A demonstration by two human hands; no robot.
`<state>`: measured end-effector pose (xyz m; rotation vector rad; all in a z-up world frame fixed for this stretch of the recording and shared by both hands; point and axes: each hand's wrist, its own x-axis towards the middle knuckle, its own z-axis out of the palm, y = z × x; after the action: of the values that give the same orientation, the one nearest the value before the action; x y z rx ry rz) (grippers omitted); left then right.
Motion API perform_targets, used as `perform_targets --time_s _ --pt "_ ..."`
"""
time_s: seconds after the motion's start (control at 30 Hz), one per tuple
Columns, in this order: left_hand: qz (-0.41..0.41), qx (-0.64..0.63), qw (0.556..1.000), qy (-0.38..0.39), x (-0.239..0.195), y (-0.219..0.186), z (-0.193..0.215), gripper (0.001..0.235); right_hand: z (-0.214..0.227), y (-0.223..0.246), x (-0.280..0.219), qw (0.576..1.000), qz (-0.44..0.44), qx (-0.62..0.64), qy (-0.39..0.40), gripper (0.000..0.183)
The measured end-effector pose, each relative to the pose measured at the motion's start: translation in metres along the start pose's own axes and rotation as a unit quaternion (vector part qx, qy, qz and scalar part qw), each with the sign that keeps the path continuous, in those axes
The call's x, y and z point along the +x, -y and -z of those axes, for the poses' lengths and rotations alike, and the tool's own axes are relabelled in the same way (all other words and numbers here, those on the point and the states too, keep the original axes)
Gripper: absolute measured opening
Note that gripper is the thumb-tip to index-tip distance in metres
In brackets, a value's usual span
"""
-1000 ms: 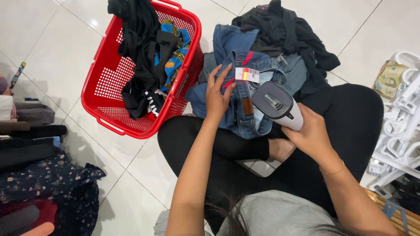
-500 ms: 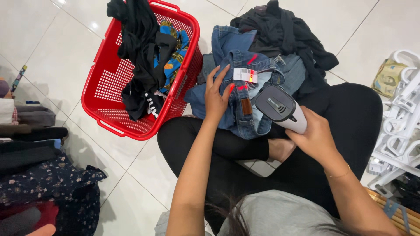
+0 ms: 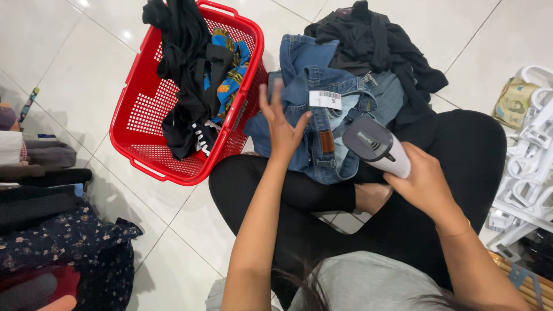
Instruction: The person sits on the floor and uses a handheld barcode scanner to scan tags on various clothing items, including jeans and shirts. They pick up each item from a pile, scan the tag, and place the item into a red laundry basket.
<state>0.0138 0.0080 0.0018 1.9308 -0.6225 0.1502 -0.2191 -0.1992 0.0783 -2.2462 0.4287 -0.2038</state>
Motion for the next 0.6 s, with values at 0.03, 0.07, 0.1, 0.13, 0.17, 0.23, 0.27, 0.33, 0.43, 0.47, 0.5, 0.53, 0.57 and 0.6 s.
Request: perform_targets --time_s 0.03,0.07,0.1,0.13,0.17,0.23,0.27,0.33,0.43,0.47,0.5,0.53,0.57,0.6 --pt "0.024 -0.024 0.999 0.003 -0.001 0.001 0.001 0.084 0.0 -0.013 0.0 1.0 0.011 -0.022 0.007 0.054" --pt "0.047 -0.048 0.998 0.006 -0.002 0.002 0.003 0.113 0.0 -0.025 0.0 0.999 0.022 -0.045 0.014 0.055" --pt "0.047 -0.048 0.998 0.006 -0.006 0.015 -0.002 0.113 0.001 -0.031 0.0 0.999 0.021 -0.044 0.014 0.055" --pt "0.112 0.02 0.992 0.052 -0.01 0.029 -0.006 0.098 0.002 -0.037 -0.001 0.999 0.003 -0.034 -0.008 0.057" --pt "0.172 0.087 0.977 0.096 -0.011 0.043 -0.01 0.091 0.004 -0.043 0.002 0.999 -0.013 -0.024 -0.03 0.059" --pt "0.058 0.083 0.991 0.087 -0.018 0.017 -0.004 0.07 0.006 -0.075 0.001 0.997 -0.057 0.008 -0.045 0.042" --pt "-0.055 0.077 0.992 0.081 -0.022 0.004 -0.002 0.057 0.006 -0.092 0.001 0.992 -0.104 0.041 -0.06 0.025" --pt "-0.088 0.082 0.983 0.14 -0.038 -0.023 0.008 0.063 0.02 -0.075 0.008 0.983 -0.114 0.128 -0.073 0.017" --pt "-0.142 0.148 0.95 0.237 -0.055 -0.055 0.031 0.081 0.028 -0.069 0.014 0.952 -0.099 0.267 -0.111 0.016" --pt "-0.166 0.208 0.925 0.273 -0.059 -0.065 0.039 0.103 0.03 -0.07 0.017 0.935 -0.073 0.319 -0.137 0.023" --pt "-0.164 0.209 0.925 0.273 -0.064 -0.063 0.041 0.103 0.03 -0.07 0.019 0.935 -0.073 0.319 -0.135 0.023" --pt "-0.17 0.318 0.884 0.297 -0.069 -0.062 0.043 0.12 0.031 -0.069 0.02 0.922 -0.084 0.352 -0.138 0.03" --pt "-0.175 0.424 0.83 0.317 -0.073 -0.06 0.045 0.152 0.031 -0.069 0.024 0.907 -0.093 0.385 -0.141 0.036" --pt "-0.173 0.426 0.83 0.316 -0.074 -0.06 0.042 0.152 0.03 -0.068 0.025 0.907 -0.093 0.386 -0.139 0.036"
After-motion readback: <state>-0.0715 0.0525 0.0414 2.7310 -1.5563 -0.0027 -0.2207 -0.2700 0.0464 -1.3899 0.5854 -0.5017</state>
